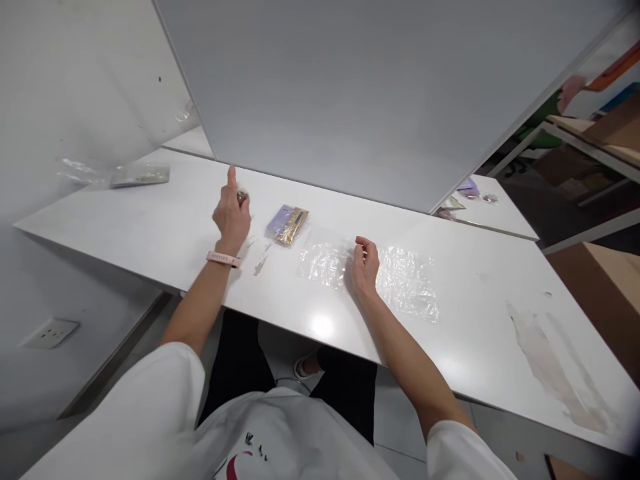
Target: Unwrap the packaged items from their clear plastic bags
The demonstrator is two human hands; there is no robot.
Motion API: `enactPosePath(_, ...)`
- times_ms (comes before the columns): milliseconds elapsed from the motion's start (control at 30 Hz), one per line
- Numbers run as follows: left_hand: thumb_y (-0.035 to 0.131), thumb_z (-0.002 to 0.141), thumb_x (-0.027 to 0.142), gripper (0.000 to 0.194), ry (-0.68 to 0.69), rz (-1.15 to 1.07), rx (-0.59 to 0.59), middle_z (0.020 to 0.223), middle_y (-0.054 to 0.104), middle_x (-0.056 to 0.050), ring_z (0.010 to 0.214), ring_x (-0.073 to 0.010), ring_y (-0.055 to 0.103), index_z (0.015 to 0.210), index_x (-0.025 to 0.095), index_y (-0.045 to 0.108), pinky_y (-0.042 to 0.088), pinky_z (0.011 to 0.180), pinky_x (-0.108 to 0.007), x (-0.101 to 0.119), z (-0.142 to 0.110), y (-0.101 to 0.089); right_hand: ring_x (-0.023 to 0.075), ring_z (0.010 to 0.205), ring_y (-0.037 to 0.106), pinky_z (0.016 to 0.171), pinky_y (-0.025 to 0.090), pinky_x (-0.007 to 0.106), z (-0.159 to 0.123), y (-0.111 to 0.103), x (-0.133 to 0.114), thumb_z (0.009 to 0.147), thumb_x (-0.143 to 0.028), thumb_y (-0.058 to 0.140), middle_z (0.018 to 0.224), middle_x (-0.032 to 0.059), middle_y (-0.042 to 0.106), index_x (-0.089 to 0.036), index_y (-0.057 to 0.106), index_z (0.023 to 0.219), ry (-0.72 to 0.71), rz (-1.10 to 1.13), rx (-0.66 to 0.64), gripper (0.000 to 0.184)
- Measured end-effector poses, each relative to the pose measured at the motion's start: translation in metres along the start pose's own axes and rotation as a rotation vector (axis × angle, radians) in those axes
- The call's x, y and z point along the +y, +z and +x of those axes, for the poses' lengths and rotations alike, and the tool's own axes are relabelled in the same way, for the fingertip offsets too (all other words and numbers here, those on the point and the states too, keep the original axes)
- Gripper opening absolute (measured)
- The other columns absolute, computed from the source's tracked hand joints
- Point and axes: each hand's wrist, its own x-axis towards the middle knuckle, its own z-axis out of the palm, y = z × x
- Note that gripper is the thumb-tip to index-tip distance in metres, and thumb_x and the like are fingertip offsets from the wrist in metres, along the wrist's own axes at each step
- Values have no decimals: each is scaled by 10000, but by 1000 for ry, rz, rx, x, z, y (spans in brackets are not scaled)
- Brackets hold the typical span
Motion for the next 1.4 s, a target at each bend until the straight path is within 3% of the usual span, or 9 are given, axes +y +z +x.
enactPosePath(167,378,1019,177,519,1,282,-281,1439,530,-80,1355,-365,439,1537,215,387,338,1100,-665,-79,9,2,200,1033,561,891,452,378,4,-1,7,924,-394,441,1255,91,615,-220,628,1154,5,10,-23,345)
enactPosePath(333,526,971,320,466,20,292,-250,1604,375,-69,1536,-372,137,1421,197,519,-86,1204,-698,-92,-4,11,193,984,571,861,469,369,3,1,9,915,-390,448,1243,87,625,-218,638,1151,25,-4,-59,349)
enactPosePath(500,493,951,243,505,246,212,-165,1631,327,-104,1544,-294,170,1445,137,478,28,1259,-612,-25,-48,21,224,1061,577,854,472,380,12,-15,4,928,-353,436,1225,105,625,-214,625,1180,-201,-155,45,345)
enactPosePath(633,368,991,218,426,533,-45,-553,1538,489,-86,1474,-221,371,1345,175,602,252,1240,-475,62,-117,48,295,1144,549,961,418,478,28,-79,11,914,-366,432,1189,140,645,-196,619,1187,-377,-454,390,372)
enactPosePath(767,449,982,401,541,660,-128,-976,1620,356,-109,1539,-287,227,1477,186,487,104,1254,-536,119,-170,76,401,1088,570,903,413,562,14,-153,29,826,-550,561,1130,210,668,-179,649,1170,88,-746,413,513)
enactPosePath(967,482,954,431,613,608,-207,-1084,1641,299,-123,1557,-303,150,1520,203,422,-37,1237,-559,137,-184,95,223,627,541,611,430,385,-15,-192,28,692,-543,731,676,53,627,-227,630,714,328,-469,120,333)
enactPosePath(1167,434,972,381,597,-15,-739,-1137,1581,421,-131,1486,-263,357,1535,193,371,257,1214,-473,134,-166,87,86,533,460,486,365,242,8,-142,-28,709,-522,784,693,-9,602,-197,583,682,110,211,19,383)
enactPosePath(1300,425,986,502,665,-532,-1073,-959,1611,348,-179,1412,-252,467,1557,184,301,439,1093,-379,119,-137,76,153,733,648,700,543,329,7,-86,-52,799,-636,669,916,55,712,-203,678,888,32,327,-295,442)
enactPosePath(1400,465,980,513,631,-604,-1031,-836,1625,325,-167,1415,-252,462,1531,227,355,451,1078,-374,101,-106,61,205,964,679,891,536,403,-4,-71,-47,879,-596,597,1097,81,713,-213,701,1025,-86,253,-333,424)
